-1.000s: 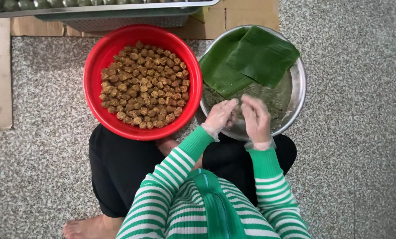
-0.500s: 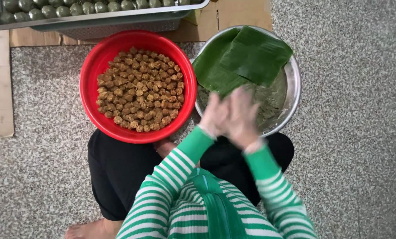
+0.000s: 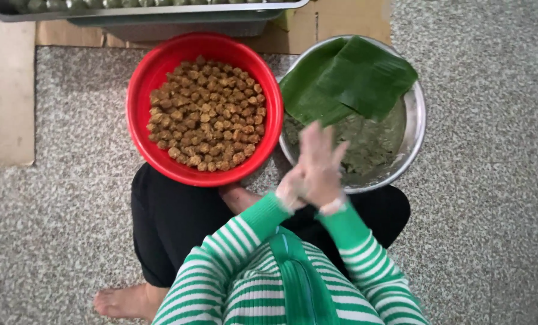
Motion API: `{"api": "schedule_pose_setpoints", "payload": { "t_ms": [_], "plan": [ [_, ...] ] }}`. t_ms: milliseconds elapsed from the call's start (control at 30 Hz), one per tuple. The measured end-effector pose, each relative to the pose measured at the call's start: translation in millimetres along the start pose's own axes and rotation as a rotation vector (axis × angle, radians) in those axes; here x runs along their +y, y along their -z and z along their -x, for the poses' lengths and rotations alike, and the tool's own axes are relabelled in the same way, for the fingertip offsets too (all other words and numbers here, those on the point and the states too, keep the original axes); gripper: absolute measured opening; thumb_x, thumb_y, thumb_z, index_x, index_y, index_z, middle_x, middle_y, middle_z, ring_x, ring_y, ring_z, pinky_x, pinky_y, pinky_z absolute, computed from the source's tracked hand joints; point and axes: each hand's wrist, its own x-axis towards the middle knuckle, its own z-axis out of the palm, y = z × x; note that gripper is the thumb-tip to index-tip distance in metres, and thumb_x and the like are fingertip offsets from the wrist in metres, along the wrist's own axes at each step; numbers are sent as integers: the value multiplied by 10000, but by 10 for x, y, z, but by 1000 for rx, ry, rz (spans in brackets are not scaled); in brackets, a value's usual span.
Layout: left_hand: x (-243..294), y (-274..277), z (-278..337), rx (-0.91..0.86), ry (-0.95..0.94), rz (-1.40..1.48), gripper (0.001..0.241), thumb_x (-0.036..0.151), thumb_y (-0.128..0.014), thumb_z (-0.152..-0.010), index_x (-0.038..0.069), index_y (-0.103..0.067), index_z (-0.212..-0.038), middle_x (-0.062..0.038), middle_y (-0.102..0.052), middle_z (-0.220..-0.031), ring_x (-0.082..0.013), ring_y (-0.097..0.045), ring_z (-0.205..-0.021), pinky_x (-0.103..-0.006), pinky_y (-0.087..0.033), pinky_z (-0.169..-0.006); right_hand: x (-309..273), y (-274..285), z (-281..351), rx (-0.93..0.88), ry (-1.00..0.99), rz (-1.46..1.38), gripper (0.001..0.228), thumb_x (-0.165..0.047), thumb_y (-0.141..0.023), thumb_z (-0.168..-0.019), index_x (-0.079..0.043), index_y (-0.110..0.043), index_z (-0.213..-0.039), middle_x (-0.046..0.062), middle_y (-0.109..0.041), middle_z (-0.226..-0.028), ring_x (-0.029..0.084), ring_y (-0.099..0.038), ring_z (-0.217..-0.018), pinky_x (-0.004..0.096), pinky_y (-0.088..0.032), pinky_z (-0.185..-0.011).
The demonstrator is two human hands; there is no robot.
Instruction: The person is manually shaping green dough into balls, filling them with a brown paste, and placing the finished cakes onto a tray.
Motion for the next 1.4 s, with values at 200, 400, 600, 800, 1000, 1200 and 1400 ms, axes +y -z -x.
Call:
{"api": "schedule_pose_setpoints", "payload": {
  "t_ms": [200, 400, 600, 800, 1000, 1200, 1400],
  "plan": [
    [246, 609, 318, -183, 20, -877, 762, 317, -809, -818, 6, -503, -1442, -199, -653, -1333, -319, -589, -1280, -399, -487, -1089, 5, -166, -102, -51, 44, -391, 984, -747, -422, -971, -110, -201, -1687, 183, -27, -1743, 425, 91, -1581, 642, 160, -1173],
    [691, 835, 496, 297, 387, 57, 266, 124, -685, -982, -29, -706, -1199, -133, -733, -1045, -125, -661, -939, -304, -623, -839, -324, -258, -179, -374, -177, -1324, 655, -166, -872, -817, -63, -637, -1420, 110, -757, -1177, 125, -720, -969, 354, -620, -812],
    [1235, 870, 484, 376, 643, 440, 447, 330, -634, -1021, -88, -624, -1179, -300, -696, -1098, -411, -719, -978, -637, -571, -897, -491, -352, -285, -505, -303, -1577, 513, -22, -798, -854, 21, -651, -1343, 161, -772, -1004, 176, -747, -862, 394, -654, -693],
    [1492, 830, 377, 450, 723, 157, 365, 318, -678, -962, -17, -702, -1104, -199, -675, -1064, -258, -702, -929, -457, -618, -881, -693, -195, -434, -450, -273, -1393, 303, -28, -766, -913, -22, -709, -1211, 28, -689, -853, 65, -602, -803, 323, -606, -704],
    [877, 1038, 572, 410, 696, 215, 614, 455, -620, -1021, -43, -540, -1370, -264, -560, -1401, -388, -673, -1151, -550, -543, -982, -712, -293, -383, -414, -320, -1431, 508, 33, -871, -793, -37, -685, -1261, 13, -680, -850, 50, -623, -780, 244, -590, -698],
    [1922, 828, 413, 634, 376, -100, 230, 113, -781, -888, -29, -743, -1065, -258, -733, -1066, -319, -718, -1014, -521, -622, -892, -449, -327, -914, -356, -403, -1473, 510, -38, -809, -841, -29, -632, -1319, 81, -746, -1128, 96, -707, -933, 259, -599, -833],
    [2491, 1461, 627, 884, 35, -270, 197, -6, -470, -1019, -112, -626, -1078, -311, -711, -1014, -400, -759, -881, -540, -645, -783, -467, -852, -1266, -84, -122, -605, 236, -278, -768, -936, -192, -775, -1156, 24, -776, -1040, 245, -734, -990, 362, -581, -878]
  ]
}}
